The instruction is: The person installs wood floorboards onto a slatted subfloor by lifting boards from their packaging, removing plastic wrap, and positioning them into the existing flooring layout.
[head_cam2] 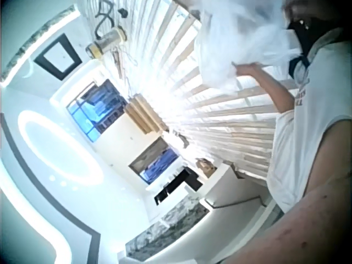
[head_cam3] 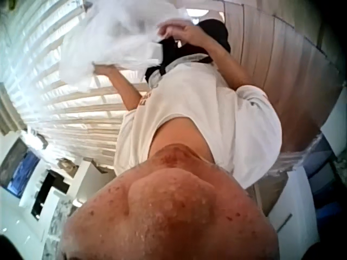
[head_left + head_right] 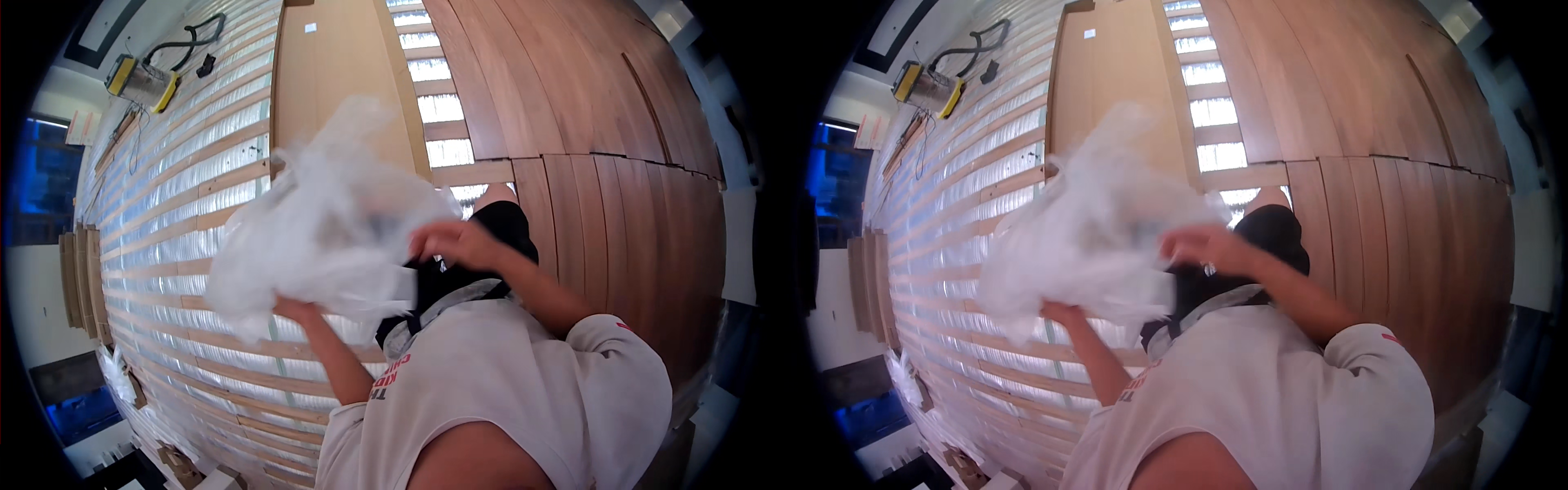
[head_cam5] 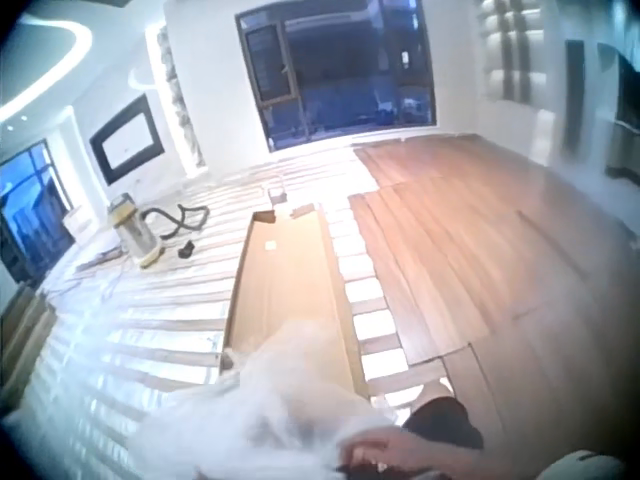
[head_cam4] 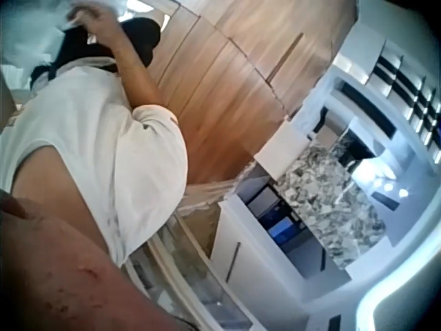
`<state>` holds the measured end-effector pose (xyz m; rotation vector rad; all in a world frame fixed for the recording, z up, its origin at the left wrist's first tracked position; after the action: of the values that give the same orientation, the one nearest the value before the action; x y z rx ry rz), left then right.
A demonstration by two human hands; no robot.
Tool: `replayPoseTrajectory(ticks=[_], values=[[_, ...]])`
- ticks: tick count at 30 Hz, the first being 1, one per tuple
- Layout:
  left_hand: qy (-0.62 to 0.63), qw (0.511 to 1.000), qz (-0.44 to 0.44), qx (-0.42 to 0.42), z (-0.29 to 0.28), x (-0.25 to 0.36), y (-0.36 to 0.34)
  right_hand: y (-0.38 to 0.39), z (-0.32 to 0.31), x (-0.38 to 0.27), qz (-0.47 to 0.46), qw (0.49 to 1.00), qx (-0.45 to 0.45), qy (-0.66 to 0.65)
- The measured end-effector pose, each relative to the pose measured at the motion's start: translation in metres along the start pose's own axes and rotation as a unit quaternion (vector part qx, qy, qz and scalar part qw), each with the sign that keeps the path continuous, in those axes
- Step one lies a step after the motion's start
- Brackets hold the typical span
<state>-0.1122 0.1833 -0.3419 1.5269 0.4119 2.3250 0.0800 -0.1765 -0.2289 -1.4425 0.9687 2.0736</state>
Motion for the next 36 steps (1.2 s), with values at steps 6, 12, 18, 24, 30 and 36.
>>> replayPoseTrajectory(ticks=[6,12,18,24,30,36], values=[[0.096,0.910,0.304,0.265,-0.135,0.204,0.021,-0.117,-0.212,0.154,0.010,0.877,0.349,0.331],[-0.296,0.871,0.267,0.288,-0.149,0.272,0.046,-0.212,-0.205,0.326,0.116,0.918,0.330,0.189],[-0.532,0.762,0.334,-0.156,-0.070,0.021,0.135,-0.243,-0.300,0.344,0.095,0.888,0.427,0.143],[-0.646,0.656,0.364,-0.144,-0.116,0.044,0.137,-0.254,-0.158,0.193,-0.062,0.892,0.338,0.294],[-0.508,0.813,0.271,-0.090,-0.023,0.097,0.164,-0.227,-0.139,-0.029,-0.123,0.894,0.324,0.285],[-0.622,0.714,0.299,-0.116,0.023,0.169,0.199,-0.197,-0.113,-0.323,-0.054,0.925,0.265,0.267]])
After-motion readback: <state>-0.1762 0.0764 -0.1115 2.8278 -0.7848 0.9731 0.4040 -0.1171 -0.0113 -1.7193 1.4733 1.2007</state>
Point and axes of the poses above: each hand's wrist, its own y-axis away from the middle knuckle, its own z-axis out of the palm, x = y × z, the point moved 10 cm from there along -y, towards the middle knuckle, and after that the axes turned 11 degrees about x, right-handed, at the moved point
